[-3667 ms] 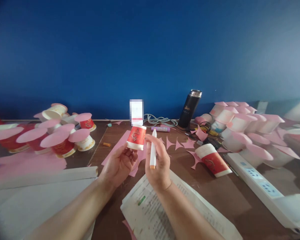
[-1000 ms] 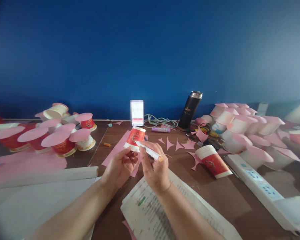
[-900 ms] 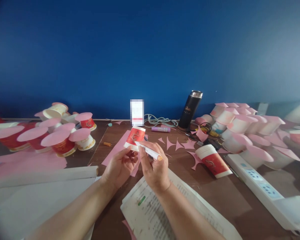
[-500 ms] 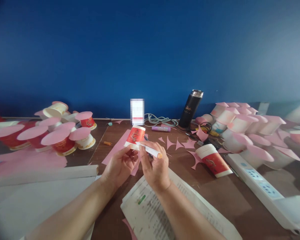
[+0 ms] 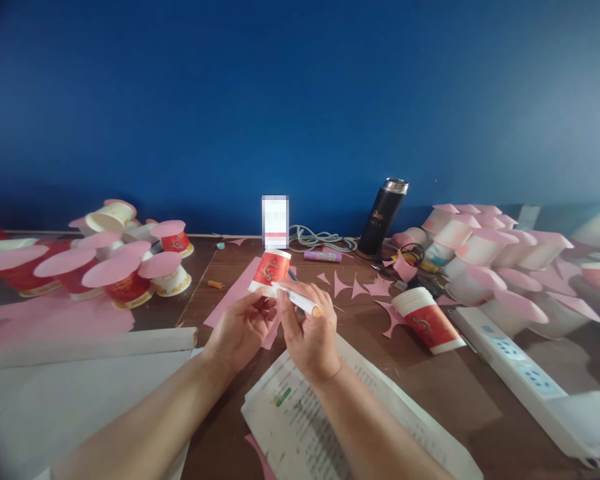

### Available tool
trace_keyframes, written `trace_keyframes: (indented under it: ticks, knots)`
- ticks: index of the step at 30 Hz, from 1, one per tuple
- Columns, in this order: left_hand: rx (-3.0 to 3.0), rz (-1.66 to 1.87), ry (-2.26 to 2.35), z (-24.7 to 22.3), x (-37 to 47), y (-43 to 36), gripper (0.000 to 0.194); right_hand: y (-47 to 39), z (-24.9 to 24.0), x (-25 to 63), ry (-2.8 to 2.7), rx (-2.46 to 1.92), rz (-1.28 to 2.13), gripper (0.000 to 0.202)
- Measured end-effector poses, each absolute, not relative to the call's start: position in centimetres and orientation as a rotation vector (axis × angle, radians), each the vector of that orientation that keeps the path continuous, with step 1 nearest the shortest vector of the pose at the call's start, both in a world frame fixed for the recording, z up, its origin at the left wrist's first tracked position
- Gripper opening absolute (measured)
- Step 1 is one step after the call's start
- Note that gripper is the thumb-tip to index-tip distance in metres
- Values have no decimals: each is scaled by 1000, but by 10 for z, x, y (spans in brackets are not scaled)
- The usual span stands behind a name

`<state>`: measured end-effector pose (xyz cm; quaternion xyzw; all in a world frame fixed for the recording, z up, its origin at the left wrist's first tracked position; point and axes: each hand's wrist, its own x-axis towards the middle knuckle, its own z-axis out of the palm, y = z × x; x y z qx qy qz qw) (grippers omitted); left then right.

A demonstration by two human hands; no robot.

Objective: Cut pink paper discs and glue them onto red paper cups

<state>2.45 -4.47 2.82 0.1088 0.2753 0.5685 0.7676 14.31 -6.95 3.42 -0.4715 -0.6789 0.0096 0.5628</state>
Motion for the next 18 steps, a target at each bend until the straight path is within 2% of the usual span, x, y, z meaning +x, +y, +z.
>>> trace_keyframes:
  ticks: [18]
  knots:
    - [235,1238,593,27,24,-43,10,-70,34,143,-1592,-1125,21,14]
